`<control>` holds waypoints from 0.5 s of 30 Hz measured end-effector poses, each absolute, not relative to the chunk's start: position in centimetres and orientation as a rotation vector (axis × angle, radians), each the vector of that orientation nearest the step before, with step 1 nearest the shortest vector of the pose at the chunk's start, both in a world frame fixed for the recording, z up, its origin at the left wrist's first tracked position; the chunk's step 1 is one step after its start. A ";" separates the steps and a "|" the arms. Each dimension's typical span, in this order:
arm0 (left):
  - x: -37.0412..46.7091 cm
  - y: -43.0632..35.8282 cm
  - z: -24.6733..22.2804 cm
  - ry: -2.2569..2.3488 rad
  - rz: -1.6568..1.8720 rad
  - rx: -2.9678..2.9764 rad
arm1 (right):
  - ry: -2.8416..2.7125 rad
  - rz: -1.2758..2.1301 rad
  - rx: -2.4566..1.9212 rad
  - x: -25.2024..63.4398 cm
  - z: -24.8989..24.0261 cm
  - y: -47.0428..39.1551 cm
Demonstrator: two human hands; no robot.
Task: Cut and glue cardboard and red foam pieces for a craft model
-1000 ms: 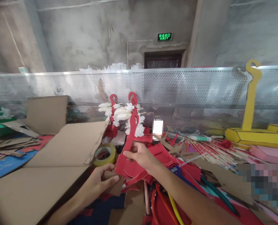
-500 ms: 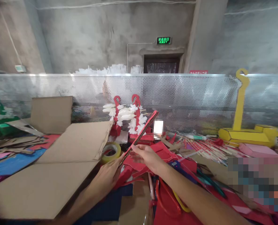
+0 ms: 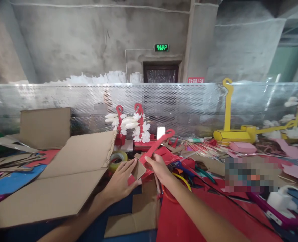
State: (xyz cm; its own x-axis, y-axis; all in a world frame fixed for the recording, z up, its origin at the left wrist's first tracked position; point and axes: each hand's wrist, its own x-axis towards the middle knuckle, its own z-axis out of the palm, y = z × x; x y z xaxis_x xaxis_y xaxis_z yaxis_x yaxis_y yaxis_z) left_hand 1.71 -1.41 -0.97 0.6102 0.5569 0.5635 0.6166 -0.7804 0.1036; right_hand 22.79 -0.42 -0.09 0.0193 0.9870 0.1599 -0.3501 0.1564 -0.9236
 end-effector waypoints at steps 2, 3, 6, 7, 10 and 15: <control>1.8 -1.6 -0.7 -1.055 -1.002 -2.858 | -1.049 1.235 -0.803 23.0 -0.5 -0.3; 1.8 -1.7 -0.6 -1.076 -1.058 -2.920 | -1.060 1.230 -0.802 23.1 -0.7 -0.3; 2.1 -1.6 -0.6 -1.100 -1.230 -3.057 | -1.127 1.233 -0.845 23.3 -1.2 -0.6; 2.2 -1.5 -0.6 -1.129 -1.283 -3.083 | -1.164 1.228 -0.865 23.3 -1.3 -0.7; 3.1 -0.7 -0.4 -1.298 -1.376 -3.126 | -1.294 1.160 -0.916 23.1 -1.4 -0.9; 4.6 0.5 1.0 -1.257 -1.416 -3.216 | -1.410 1.022 -0.889 23.0 -0.8 -0.8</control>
State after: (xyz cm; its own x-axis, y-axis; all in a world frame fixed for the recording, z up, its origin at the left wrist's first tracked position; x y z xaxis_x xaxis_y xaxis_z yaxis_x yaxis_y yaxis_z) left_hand 4.58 0.51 0.99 0.5285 0.7427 0.4111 0.3202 -0.6229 0.7138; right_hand 22.98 -0.85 -0.84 -0.0907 0.9356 0.3413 -0.0340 0.3396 -0.9399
